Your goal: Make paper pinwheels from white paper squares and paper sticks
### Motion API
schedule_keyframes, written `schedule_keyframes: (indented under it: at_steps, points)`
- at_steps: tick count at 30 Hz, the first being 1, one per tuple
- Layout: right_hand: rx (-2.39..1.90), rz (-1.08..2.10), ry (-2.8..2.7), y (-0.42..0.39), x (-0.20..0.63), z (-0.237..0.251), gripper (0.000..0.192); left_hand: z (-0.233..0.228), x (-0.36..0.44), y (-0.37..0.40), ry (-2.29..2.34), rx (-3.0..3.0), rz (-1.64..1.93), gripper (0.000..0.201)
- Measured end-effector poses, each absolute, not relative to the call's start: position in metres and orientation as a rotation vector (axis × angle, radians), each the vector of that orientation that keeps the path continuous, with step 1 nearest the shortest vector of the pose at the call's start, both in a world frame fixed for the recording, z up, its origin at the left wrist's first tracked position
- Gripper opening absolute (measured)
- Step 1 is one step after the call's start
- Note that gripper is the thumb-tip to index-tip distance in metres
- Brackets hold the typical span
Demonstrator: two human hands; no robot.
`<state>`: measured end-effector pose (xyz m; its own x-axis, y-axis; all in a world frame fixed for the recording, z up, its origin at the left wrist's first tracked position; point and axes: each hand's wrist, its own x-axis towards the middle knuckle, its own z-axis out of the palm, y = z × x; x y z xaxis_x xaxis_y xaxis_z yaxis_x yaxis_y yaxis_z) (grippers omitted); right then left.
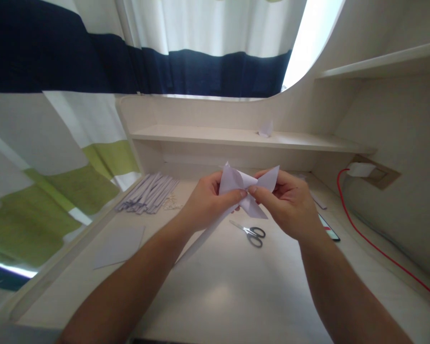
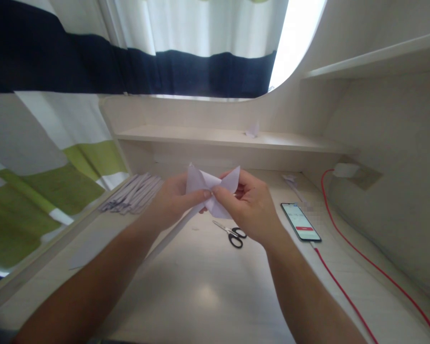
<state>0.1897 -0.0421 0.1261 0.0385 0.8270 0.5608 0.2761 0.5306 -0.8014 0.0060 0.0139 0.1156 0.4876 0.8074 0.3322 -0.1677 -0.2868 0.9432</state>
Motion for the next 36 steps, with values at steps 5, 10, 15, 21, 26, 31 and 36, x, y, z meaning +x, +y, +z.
schedule_keyframes:
  at_steps: [5,10,15,21,26,31,36]
  points:
    - [-0.982,0.539,-1.526,-0.042,0.190,0.124,0.006,0.117,0.006,0.015,0.551,1.559,1.060,0.026]
    - [-0.939,0.624,-1.504,-0.040,0.192,0.123,0.008,0.110,0.006,0.024,0.499,1.487,1.010,0.032]
    - [-0.928,0.740,-1.473,-0.039,0.193,0.121,0.021,0.103,0.007,0.031,0.422,1.428,0.974,0.035]
    - [-0.924,0.721,-1.458,-0.038,0.190,0.123,0.010,0.112,0.008,0.023,0.416,1.396,0.939,0.041]
    - [-0.961,0.655,-1.431,-0.035,0.191,0.125,0.010,0.116,0.006,0.021,0.483,1.457,1.013,0.037]
    - [-1.022,0.652,-1.389,-0.033,0.194,0.127,0.010,0.109,0.004,0.028,0.637,1.495,1.286,0.025]
    - [-1.065,0.659,-1.370,-0.032,0.194,0.127,0.009,0.108,0.002,0.026,0.676,1.653,1.469,0.016]
